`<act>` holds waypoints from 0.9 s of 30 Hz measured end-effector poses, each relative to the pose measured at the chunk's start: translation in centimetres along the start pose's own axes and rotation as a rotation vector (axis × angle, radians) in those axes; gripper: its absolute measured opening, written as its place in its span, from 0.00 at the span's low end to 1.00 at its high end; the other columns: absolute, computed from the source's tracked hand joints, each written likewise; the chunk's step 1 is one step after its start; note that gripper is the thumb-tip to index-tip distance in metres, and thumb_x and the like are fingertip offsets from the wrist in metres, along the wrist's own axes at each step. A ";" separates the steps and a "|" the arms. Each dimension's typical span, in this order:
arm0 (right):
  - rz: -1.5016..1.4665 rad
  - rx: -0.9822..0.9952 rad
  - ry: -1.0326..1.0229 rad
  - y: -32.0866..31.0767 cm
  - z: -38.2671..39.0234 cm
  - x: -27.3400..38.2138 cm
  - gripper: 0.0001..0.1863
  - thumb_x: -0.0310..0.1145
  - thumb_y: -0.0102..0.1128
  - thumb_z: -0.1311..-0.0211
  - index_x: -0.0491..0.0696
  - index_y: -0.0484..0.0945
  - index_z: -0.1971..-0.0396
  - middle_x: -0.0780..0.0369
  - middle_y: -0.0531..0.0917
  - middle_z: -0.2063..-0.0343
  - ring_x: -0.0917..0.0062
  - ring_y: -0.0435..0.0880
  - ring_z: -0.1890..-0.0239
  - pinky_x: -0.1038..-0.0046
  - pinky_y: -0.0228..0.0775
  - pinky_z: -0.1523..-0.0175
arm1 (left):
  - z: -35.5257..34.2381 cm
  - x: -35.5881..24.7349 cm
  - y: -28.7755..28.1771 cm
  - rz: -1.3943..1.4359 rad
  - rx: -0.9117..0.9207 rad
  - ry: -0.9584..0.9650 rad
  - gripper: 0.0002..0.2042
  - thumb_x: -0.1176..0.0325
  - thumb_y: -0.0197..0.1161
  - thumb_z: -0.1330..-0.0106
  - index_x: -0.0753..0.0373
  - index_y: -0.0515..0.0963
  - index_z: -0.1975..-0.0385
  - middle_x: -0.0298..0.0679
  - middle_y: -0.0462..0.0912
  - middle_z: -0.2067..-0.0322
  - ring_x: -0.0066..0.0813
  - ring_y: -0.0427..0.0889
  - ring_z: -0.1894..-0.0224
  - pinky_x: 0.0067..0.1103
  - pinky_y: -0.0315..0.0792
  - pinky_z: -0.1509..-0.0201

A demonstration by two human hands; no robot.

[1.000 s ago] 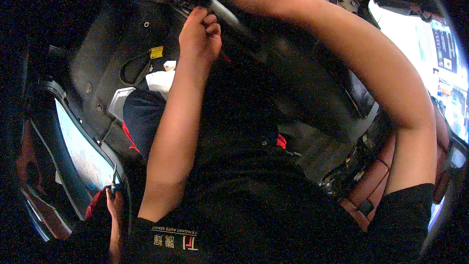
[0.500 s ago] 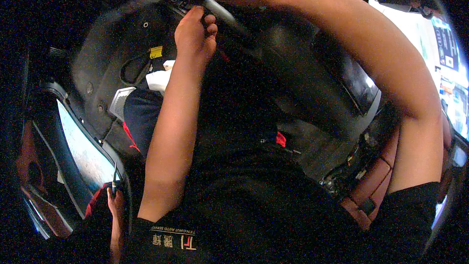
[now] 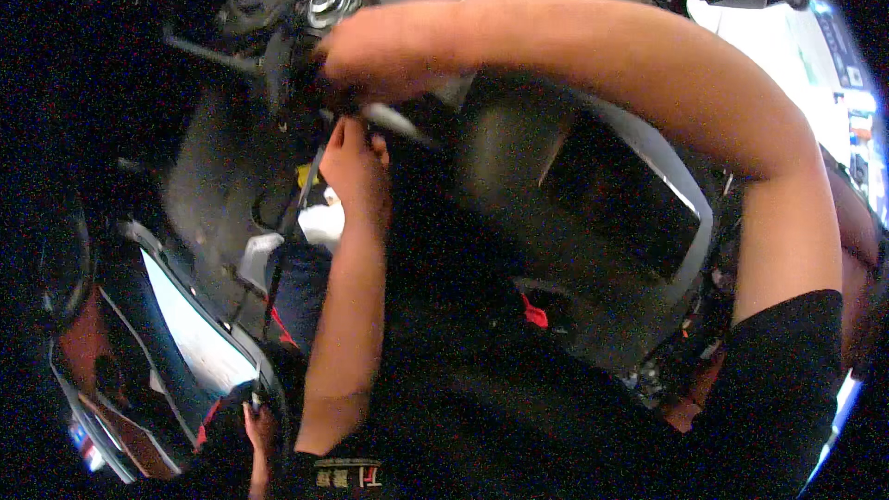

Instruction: Disassembling and working on the center console and handbrake area of a car interior.

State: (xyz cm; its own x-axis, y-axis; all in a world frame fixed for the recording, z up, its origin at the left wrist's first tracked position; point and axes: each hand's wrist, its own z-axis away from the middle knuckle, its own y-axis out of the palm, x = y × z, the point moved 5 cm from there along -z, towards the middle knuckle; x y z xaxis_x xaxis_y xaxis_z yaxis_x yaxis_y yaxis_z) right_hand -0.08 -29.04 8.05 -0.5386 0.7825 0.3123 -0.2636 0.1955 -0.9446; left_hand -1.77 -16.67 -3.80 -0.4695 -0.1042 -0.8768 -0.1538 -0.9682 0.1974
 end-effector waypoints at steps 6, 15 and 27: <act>-0.161 -0.364 -0.299 0.0 2.9 -0.8 0.07 0.33 0.58 0.50 0.47 0.73 0.72 0.61 0.74 0.72 0.64 0.79 0.68 0.63 0.75 0.67 | -0.6 1.2 -0.5 -0.043 0.019 0.211 0.07 0.69 0.56 0.31 0.65 0.75 0.68 0.32 0.78 0.76 0.19 0.75 0.76 0.18 0.68 0.73; 0.054 -0.480 -0.240 -0.6 4.8 2.1 0.09 0.38 0.56 0.57 0.47 0.73 0.81 0.66 0.72 0.82 0.77 0.75 0.79 0.74 0.68 0.77 | -1.1 3.2 -2.6 -0.285 0.007 0.054 0.13 0.74 0.56 0.35 0.67 0.75 0.51 0.39 0.81 0.55 0.30 0.79 0.53 0.26 0.71 0.45; -0.061 -0.421 -0.184 -1.6 4.1 1.6 0.24 0.37 0.49 0.48 0.28 0.80 0.62 0.50 0.83 0.70 0.71 0.79 0.77 0.74 0.72 0.70 | -5.4 4.4 -1.3 -0.072 0.132 -0.202 0.15 0.72 0.57 0.34 0.66 0.73 0.48 0.41 0.79 0.52 0.33 0.77 0.50 0.28 0.69 0.42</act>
State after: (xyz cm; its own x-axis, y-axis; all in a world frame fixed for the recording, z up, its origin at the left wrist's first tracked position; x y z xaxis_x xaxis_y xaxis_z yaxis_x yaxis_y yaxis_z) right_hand -3.79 -30.51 10.49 -0.6756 0.6514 0.3453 0.0279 0.4906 -0.8710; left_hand 1.03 -17.13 -10.21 -0.6153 0.0240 -0.7879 -0.2992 -0.9319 0.2053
